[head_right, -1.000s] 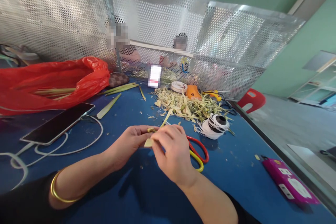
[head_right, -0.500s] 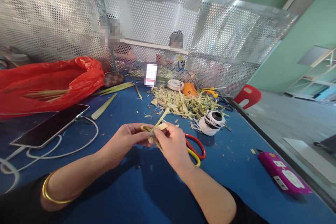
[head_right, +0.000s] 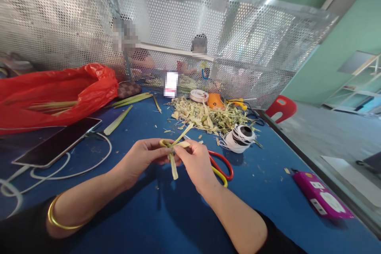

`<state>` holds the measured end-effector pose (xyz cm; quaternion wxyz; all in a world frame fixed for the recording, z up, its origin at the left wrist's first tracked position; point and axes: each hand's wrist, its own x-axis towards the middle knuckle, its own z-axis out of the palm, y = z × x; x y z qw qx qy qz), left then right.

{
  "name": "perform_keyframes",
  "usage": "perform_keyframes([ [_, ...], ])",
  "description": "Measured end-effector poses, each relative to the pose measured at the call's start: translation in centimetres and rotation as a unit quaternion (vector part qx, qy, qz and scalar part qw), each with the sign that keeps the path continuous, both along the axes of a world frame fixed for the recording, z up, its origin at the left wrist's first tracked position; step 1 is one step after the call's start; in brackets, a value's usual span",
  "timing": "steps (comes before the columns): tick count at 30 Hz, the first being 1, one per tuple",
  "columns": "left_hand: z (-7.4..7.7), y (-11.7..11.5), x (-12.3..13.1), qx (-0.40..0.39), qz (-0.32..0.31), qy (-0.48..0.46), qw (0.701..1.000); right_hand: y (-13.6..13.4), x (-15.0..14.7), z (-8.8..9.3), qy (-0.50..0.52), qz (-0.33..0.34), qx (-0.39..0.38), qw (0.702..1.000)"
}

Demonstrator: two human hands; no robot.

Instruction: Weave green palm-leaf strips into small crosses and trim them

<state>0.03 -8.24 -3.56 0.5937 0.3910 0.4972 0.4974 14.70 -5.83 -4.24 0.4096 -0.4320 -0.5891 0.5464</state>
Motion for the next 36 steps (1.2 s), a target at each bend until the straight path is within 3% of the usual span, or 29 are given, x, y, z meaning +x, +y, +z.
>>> perform_keyframes([
  [3,-0.1,0.1,-0.1,-0.018,0.018,-0.018,1.0,0.1,0.3,-0.3,-0.097,-0.063,0.123,0.986],
  [4,-0.1,0.1,-0.2,-0.022,0.024,-0.021,0.999,0.2,0.5,-0.2,-0.135,-0.093,0.199,0.966],
  [6,-0.1,0.2,-0.4,-0.029,0.032,-0.026,0.999,0.2,0.8,0.1,-0.206,-0.122,0.365,0.9],
  [8,-0.1,0.3,-0.6,-0.035,0.037,-0.031,0.998,0.1,1.1,0.6,-0.261,-0.083,0.489,0.828],
  [10,0.0,0.3,-0.6,-0.035,0.037,-0.03,0.998,0.1,1.2,1.0,-0.299,-0.019,0.55,0.779],
  [13,0.1,0.2,-0.5,-0.028,0.036,-0.018,0.999,0.1,1.3,1.1,-0.315,0.033,0.58,0.75],
  [17,0.1,0.1,-0.3,-0.011,0.023,0.005,1.0,0.2,1.3,1.0,-0.295,0.015,0.552,0.78],
  [22,0.1,-0.1,-0.2,0.032,-0.038,0.045,0.998,0.4,1.3,0.8,-0.293,-0.021,0.481,0.826],
  [27,0.1,-0.3,0.2,0.055,-0.075,0.065,0.994,0.6,1.1,-0.1,-0.343,-0.063,0.404,0.846],
  [36,-0.4,-0.4,0.6,-0.057,-0.002,0.021,0.998,0.6,0.6,-0.5,-0.247,-0.053,0.222,0.942],
])
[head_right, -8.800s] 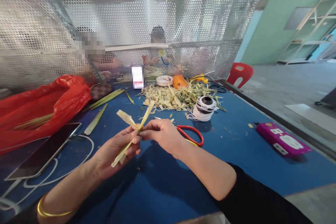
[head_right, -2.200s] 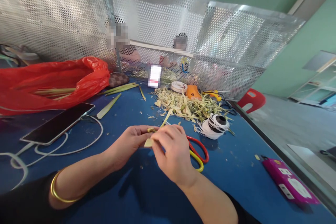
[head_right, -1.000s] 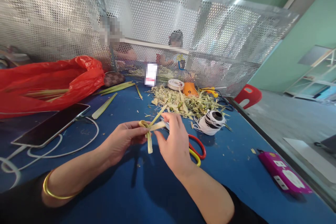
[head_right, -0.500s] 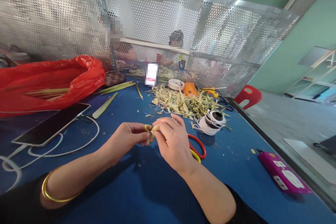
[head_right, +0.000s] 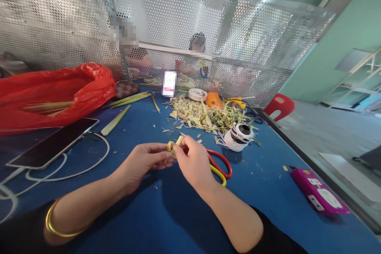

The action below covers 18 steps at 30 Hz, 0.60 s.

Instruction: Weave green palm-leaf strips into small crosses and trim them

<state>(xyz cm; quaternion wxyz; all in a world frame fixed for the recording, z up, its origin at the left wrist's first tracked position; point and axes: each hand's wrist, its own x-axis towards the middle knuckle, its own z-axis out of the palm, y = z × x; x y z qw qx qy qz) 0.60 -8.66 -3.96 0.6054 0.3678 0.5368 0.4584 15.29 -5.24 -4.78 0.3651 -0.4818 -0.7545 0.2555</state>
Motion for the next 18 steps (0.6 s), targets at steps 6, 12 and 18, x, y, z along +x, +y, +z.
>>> perform_keyframes([
  [6,0.1,0.0,-0.1,-0.001,0.052,-0.026,0.998,0.0,0.0,0.3,0.039,0.011,-0.072,0.997],
  [12,0.3,0.5,-0.7,0.001,0.094,-0.048,0.994,0.2,0.7,1.2,0.057,0.054,-0.122,0.989],
  [18,0.3,1.0,-1.2,0.014,0.121,-0.042,0.992,0.5,1.3,2.4,0.199,0.063,-0.158,0.965],
])
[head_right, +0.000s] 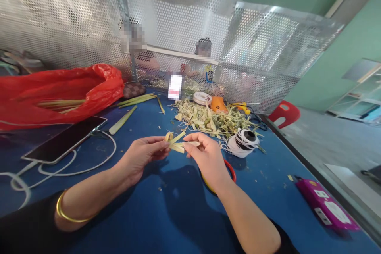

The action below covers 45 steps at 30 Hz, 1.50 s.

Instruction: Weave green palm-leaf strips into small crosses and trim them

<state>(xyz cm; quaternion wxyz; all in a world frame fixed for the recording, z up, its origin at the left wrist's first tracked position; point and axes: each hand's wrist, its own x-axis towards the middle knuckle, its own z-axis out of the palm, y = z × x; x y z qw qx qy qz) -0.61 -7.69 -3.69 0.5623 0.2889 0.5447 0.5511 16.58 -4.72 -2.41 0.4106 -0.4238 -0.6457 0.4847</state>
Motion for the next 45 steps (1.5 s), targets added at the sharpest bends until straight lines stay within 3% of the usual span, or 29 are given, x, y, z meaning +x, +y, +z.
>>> perform_keyframes([
  [4,-0.1,0.1,0.1,-0.01,-0.004,0.007,1.0,-0.1,-0.2,-0.3,0.078,0.026,-0.008,0.997],
  [8,-0.2,-0.2,0.4,-0.001,-0.038,0.026,0.999,-0.2,-0.6,-0.8,0.095,-0.003,0.022,0.995],
  [13,-0.4,-0.4,0.7,0.026,-0.078,0.05,0.995,-0.3,-1.1,-1.2,0.116,0.02,-0.009,0.993],
  [19,-0.8,-0.3,0.6,0.028,-0.052,0.056,0.997,-0.4,-1.0,-1.4,0.017,-0.01,0.009,1.0],
  [23,-0.7,-0.4,0.5,0.053,-0.053,0.08,0.994,-0.3,-0.8,-1.4,-0.085,-0.014,0.052,0.995],
  [29,-0.8,-0.5,0.6,0.104,-0.077,0.156,0.979,-0.2,-0.9,-1.4,-0.15,-0.023,0.07,0.986],
  [34,-1.0,-0.6,0.4,0.116,-0.105,0.211,0.965,-0.2,-1.1,-2.0,-0.111,-0.039,0.065,0.991],
  [42,-1.7,-0.7,0.1,0.148,-0.146,0.264,0.942,-0.6,-1.2,-1.2,-0.071,0.074,0.065,0.993],
  [45,-1.3,-0.9,0.2,0.148,-0.155,0.309,0.927,-0.6,-1.1,-0.9,-0.098,0.051,0.086,0.99],
])
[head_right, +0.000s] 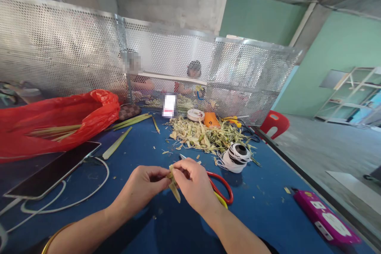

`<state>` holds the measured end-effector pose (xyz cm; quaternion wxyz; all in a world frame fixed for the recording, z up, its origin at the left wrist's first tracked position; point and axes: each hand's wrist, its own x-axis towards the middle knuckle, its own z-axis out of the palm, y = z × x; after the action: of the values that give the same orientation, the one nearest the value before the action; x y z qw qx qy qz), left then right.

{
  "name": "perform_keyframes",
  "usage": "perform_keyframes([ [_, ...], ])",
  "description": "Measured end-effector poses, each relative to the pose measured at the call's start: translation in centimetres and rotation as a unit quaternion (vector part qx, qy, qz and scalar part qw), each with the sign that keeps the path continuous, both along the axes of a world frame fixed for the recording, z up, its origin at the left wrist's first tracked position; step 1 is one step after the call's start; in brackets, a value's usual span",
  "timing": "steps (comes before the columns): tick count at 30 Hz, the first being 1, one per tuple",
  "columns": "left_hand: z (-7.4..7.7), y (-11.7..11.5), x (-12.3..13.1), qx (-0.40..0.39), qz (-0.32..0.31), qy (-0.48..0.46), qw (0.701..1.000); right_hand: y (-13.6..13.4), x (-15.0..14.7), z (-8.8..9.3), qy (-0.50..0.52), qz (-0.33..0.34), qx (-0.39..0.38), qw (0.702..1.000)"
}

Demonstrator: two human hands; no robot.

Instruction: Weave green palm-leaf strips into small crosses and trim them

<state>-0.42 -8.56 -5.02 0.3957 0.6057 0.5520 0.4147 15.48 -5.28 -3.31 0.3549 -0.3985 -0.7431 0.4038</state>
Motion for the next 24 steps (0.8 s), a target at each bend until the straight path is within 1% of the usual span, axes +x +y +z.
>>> perform_keyframes([
  [2,0.2,-0.2,0.1,-0.003,-0.016,0.038,0.999,0.1,0.1,0.0,-0.025,-0.034,0.02,0.999],
  [3,0.3,-0.2,0.2,-0.005,-0.028,0.053,0.998,0.2,0.1,0.0,-0.028,-0.041,0.015,0.999],
  [5,0.5,-0.4,0.2,-0.017,-0.062,0.059,0.996,0.3,0.2,0.0,-0.001,-0.029,-0.037,0.999],
  [7,0.6,-0.4,0.3,-0.046,-0.104,0.029,0.993,0.4,0.2,0.0,0.054,-0.026,-0.096,0.994],
  [8,0.6,-0.4,0.3,-0.067,-0.125,0.006,0.99,0.5,0.1,-0.1,0.08,-0.034,-0.109,0.99],
  [9,0.6,-0.3,0.3,-0.087,-0.142,-0.018,0.986,0.5,0.1,-0.2,0.098,-0.05,-0.105,0.988],
  [11,0.4,-0.2,0.3,-0.118,-0.161,-0.054,0.978,0.6,-0.1,-0.5,0.111,-0.082,-0.073,0.988],
  [16,-0.1,0.1,0.4,-0.174,-0.15,-0.13,0.964,0.7,-0.5,-1.1,0.064,-0.092,-0.041,0.993],
  [20,0.9,-0.1,0.8,-0.229,-0.126,-0.145,0.954,0.7,-0.4,-1.1,0.02,-0.1,0.011,0.995],
  [22,1.5,-0.4,1.0,-0.24,-0.104,-0.15,0.954,0.7,-0.5,-1.2,0.019,-0.089,0.013,0.996],
  [24,1.6,-0.5,1.1,-0.234,-0.091,-0.156,0.955,0.7,-0.5,-1.3,0.022,-0.078,0.008,0.997],
])
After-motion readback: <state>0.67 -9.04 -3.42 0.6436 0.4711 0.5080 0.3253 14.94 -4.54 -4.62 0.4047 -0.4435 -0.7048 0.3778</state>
